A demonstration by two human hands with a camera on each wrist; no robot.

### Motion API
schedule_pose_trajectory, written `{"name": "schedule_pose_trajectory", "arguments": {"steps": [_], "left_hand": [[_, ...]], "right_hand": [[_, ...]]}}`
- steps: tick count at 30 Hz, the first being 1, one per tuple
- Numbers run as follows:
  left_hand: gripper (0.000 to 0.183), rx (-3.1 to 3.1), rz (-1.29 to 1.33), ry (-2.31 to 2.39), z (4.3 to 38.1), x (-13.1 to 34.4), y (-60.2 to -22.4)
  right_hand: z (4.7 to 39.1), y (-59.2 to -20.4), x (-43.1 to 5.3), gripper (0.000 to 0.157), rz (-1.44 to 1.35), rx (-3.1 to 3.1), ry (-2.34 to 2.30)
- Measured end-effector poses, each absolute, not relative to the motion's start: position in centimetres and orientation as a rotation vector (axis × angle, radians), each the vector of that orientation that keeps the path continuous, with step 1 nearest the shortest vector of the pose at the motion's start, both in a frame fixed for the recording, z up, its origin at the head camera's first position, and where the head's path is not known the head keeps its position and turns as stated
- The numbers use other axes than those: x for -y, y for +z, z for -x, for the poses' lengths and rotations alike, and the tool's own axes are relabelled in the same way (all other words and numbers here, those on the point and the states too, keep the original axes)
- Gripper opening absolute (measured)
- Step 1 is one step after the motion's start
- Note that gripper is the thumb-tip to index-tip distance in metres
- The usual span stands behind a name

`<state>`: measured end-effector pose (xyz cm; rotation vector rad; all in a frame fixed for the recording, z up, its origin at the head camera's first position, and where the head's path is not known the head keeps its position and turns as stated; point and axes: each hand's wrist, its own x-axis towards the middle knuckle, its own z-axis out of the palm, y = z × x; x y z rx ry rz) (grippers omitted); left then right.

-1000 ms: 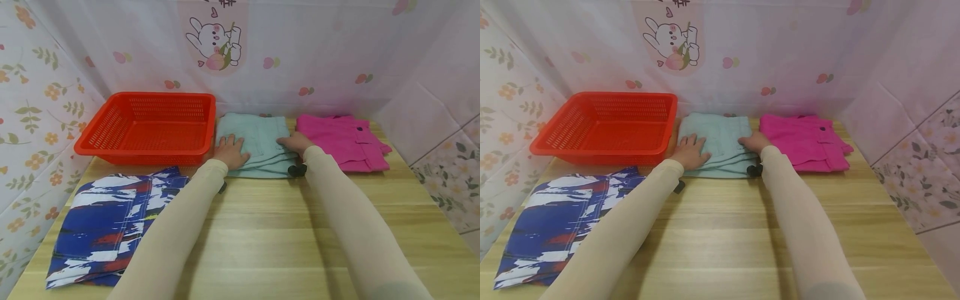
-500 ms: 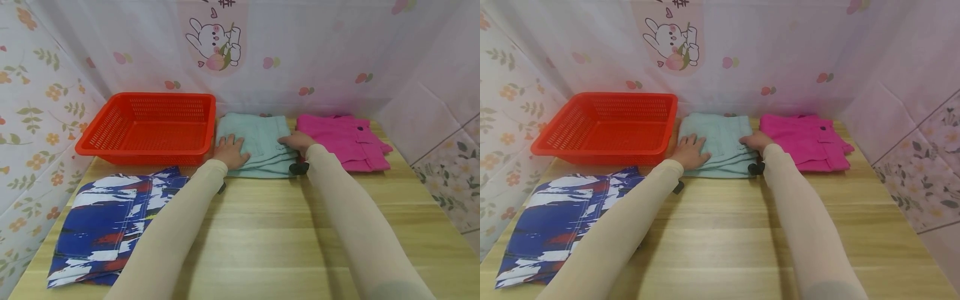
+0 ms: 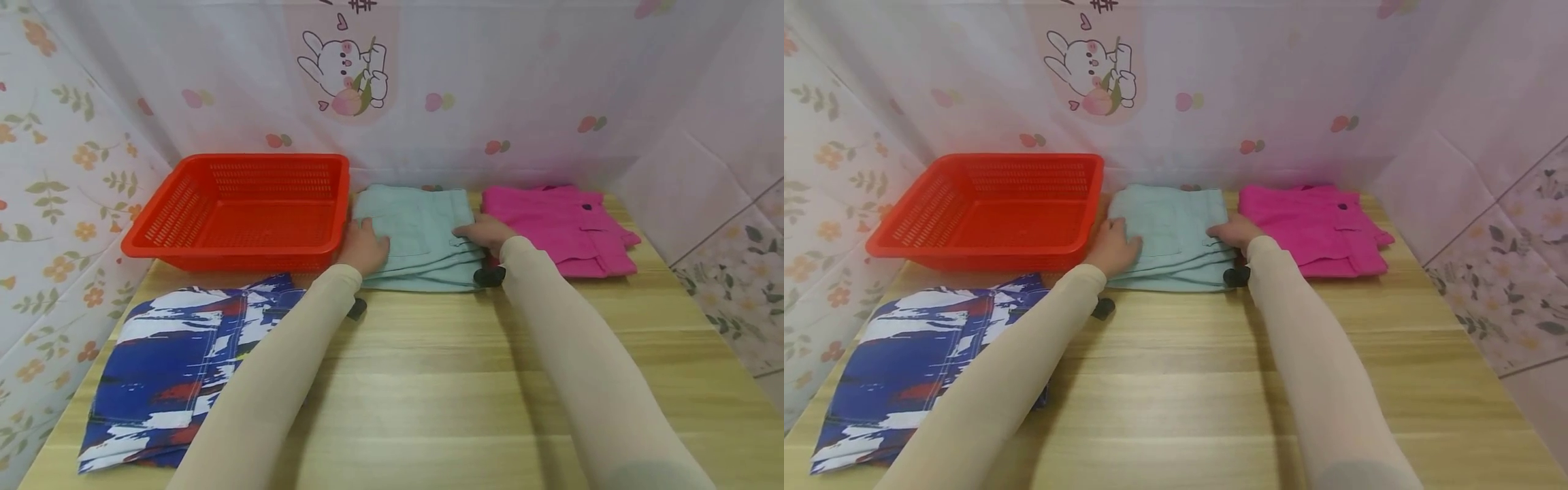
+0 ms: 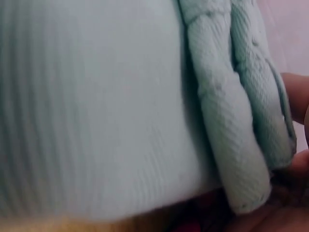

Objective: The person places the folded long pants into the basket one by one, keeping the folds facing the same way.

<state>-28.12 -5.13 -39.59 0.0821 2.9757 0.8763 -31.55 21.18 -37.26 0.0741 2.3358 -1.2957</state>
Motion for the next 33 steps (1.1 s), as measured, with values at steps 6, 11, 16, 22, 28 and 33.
{"name": "schedule_pose_trajectory", "arguments": {"steps": [6,11,16,22,28,33], "left_hand": [[0.065,-2.808,0.129,1.198,28.2,5.7,-39.1],[0.069,-2.649,0.217,1.463,28.1,5.9,-38.2],[0.062,-2.47,0.335,1.594,27.7,5.9,-37.3],[0.067,-2.389,0.35,1.641,27.3,5.7,-37.7],[0.069,-2.416,0.311,1.626,26.9,5.6,-37.6],[0.065,-2.404,0.284,1.589,26.5,5.5,-36.6]], "right_hand": [[31.4,-37.4,-21.4,0.064,-0.085,-2.271,-1.362],[31.2,-37.4,-21.6,0.064,-0.072,-2.264,-1.364],[31.2,-37.4,-21.7,0.057,-0.09,-2.235,-1.402],[31.7,-37.9,-22.1,0.042,-0.16,-2.186,-1.446],[31.8,-38.1,-22.3,0.035,-0.199,-2.137,-1.496],[31.8,-38.0,-22.3,0.032,-0.201,-2.122,-1.502]]}}
